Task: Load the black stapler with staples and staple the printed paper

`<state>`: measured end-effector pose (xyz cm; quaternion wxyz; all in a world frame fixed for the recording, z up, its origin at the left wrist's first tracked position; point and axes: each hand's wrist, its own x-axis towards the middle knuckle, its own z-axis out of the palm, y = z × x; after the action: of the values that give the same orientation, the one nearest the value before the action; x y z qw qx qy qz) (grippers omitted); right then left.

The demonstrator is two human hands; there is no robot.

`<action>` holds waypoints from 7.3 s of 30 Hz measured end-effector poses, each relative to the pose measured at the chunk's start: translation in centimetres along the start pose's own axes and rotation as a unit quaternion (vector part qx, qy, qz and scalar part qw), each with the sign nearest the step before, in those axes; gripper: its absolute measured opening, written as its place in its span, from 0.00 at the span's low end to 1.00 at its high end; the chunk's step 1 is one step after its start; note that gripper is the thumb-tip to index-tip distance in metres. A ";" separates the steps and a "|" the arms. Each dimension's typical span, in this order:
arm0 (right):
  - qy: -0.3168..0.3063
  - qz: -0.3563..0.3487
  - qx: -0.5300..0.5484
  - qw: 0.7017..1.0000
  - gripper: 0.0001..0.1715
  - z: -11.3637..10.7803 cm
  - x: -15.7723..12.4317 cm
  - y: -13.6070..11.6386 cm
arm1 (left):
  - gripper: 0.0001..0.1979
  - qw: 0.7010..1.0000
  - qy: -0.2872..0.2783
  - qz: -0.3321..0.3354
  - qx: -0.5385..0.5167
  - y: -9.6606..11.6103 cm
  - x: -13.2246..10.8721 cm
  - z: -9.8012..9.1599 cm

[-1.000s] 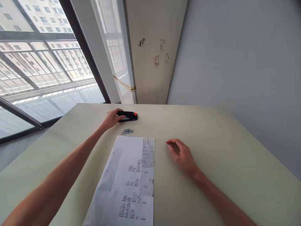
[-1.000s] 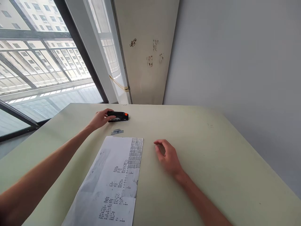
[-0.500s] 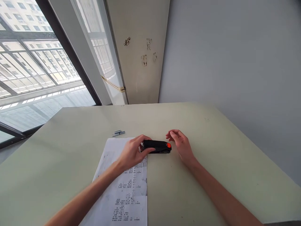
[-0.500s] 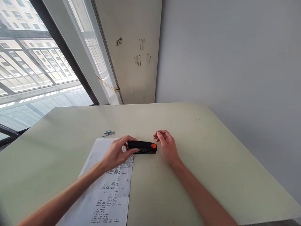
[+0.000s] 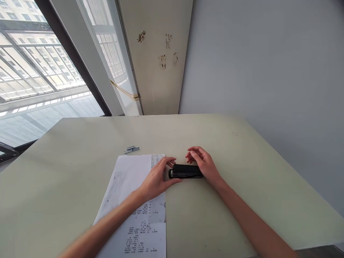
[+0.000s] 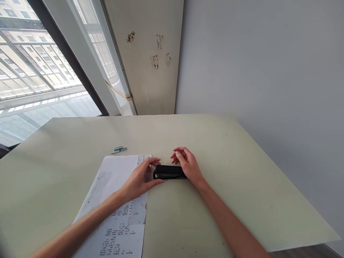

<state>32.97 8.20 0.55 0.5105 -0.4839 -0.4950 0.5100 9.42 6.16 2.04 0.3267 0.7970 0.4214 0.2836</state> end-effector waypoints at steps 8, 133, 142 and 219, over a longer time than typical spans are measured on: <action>-0.011 0.009 -0.006 1.000 0.22 -1.7 0.5 1.6 | 0.22 1.000 -0.009 -0.003 0.030 -2.9 -1.2 -0.3; -0.156 0.018 -0.224 0.962 0.26 -2.7 -1.1 0.2 | 0.10 0.984 0.101 0.106 0.106 -2.0 -2.8 -1.9; -0.158 0.023 -0.221 0.962 0.25 -2.7 -1.1 0.1 | 0.08 0.987 0.074 0.090 0.112 -2.2 -2.7 -1.4; -0.231 -0.024 -0.203 0.951 0.21 -3.0 -1.8 0.6 | 0.13 0.994 -0.082 0.061 0.040 -2.9 -2.7 -2.2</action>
<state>36.00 6.42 -0.15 0.2853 -0.4341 -0.7042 0.4841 5.11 5.70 0.73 0.3100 0.8544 0.3545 0.2198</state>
